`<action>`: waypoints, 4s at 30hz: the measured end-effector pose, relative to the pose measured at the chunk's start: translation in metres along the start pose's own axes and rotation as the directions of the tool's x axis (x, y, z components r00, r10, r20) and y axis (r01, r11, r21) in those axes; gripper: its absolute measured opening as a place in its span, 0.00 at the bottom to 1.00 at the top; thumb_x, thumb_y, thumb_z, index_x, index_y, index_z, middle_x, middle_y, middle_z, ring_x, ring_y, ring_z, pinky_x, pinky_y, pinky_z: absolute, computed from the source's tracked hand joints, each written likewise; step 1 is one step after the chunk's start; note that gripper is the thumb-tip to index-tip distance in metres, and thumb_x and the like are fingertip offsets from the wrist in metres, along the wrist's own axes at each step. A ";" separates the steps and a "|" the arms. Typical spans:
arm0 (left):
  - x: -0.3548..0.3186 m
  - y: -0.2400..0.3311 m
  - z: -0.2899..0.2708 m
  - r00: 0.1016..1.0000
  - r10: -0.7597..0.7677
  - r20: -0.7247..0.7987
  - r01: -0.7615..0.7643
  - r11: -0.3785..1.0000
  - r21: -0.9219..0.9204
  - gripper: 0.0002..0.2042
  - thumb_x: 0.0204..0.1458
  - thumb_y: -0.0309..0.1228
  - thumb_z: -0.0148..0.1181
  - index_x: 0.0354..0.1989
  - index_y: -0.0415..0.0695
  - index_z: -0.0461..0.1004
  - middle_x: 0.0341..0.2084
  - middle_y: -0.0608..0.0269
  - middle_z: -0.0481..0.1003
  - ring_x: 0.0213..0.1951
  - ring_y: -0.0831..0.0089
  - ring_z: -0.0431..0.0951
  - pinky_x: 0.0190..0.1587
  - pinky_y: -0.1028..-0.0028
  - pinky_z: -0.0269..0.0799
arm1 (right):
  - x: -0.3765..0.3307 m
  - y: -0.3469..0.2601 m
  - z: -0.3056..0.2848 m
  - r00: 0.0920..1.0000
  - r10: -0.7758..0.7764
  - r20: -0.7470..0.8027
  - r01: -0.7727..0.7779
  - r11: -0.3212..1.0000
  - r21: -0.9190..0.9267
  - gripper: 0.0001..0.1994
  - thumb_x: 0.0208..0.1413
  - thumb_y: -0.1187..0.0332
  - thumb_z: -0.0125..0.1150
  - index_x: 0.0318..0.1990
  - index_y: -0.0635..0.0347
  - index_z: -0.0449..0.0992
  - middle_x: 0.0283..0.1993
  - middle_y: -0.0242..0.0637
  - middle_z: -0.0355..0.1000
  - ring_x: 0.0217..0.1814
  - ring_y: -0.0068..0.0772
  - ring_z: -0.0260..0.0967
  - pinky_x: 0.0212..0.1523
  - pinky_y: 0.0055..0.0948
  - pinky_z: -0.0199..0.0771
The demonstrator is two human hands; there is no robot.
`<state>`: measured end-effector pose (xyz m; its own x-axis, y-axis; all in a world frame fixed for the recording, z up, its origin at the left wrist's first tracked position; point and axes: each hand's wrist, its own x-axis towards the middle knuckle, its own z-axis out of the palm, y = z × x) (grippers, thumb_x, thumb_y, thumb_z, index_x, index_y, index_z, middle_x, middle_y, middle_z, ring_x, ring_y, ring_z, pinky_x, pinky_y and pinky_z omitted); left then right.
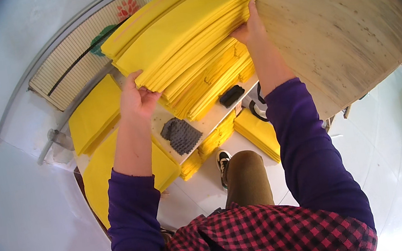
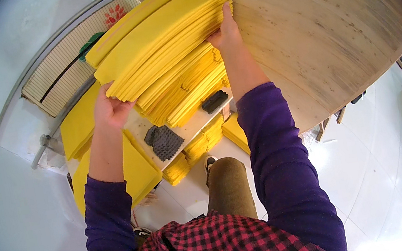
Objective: The person folds multiple yellow foam sheets in half by hand and stacks them on a table. The person repeatedly picks up sheets, folds them, and places them into a growing pile.
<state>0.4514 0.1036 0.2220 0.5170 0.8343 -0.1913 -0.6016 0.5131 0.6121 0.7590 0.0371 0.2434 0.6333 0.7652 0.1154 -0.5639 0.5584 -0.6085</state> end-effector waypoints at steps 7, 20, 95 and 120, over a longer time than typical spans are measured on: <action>-0.009 -0.016 -0.005 0.983 0.175 0.063 -0.179 0.982 0.057 0.18 0.51 0.28 0.57 0.50 0.39 0.65 0.49 0.56 0.70 0.52 0.61 0.69 0.57 0.58 0.64 | -0.008 -0.016 0.005 0.993 0.000 -0.120 0.000 1.000 -0.004 0.39 0.55 0.35 0.45 0.65 0.54 0.54 0.66 0.42 0.54 0.67 0.47 0.52 0.62 0.56 0.54; -0.029 0.016 -0.010 0.955 0.280 0.100 -0.284 0.958 0.035 0.15 0.50 0.28 0.59 0.46 0.40 0.69 0.44 0.59 0.73 0.47 0.63 0.73 0.50 0.62 0.71 | -0.043 -0.033 0.028 0.989 -0.144 0.042 0.146 0.989 -0.033 0.33 0.58 0.38 0.45 0.62 0.52 0.59 0.63 0.38 0.58 0.64 0.43 0.56 0.62 0.49 0.58; 0.128 -0.422 -0.291 0.456 -0.797 -0.396 0.823 0.209 0.528 0.27 0.41 0.29 0.50 0.55 0.46 0.67 0.45 0.63 0.72 0.47 0.68 0.71 0.50 0.71 0.66 | -0.418 0.197 -0.555 0.142 0.314 -0.939 -0.214 0.936 0.280 0.36 0.57 0.35 0.38 0.61 0.56 0.63 0.59 0.38 0.65 0.58 0.41 0.62 0.58 0.39 0.63; 0.140 -0.450 -0.334 0.605 -0.533 -0.592 0.795 0.362 0.487 0.35 0.53 0.57 0.49 0.64 0.48 0.56 0.65 0.60 0.54 0.67 0.63 0.46 0.66 0.50 0.33 | -0.396 0.218 -0.542 0.102 0.326 -0.940 -0.235 0.926 0.296 0.36 0.56 0.33 0.36 0.61 0.51 0.62 0.61 0.35 0.63 0.62 0.40 0.59 0.61 0.38 0.61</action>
<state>0.5907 0.0566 -0.3367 0.2732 0.3502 -0.8959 0.4900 0.7508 0.4429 0.6722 -0.3175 -0.3602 0.3789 -0.0412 -0.9245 -0.8277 0.4318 -0.3585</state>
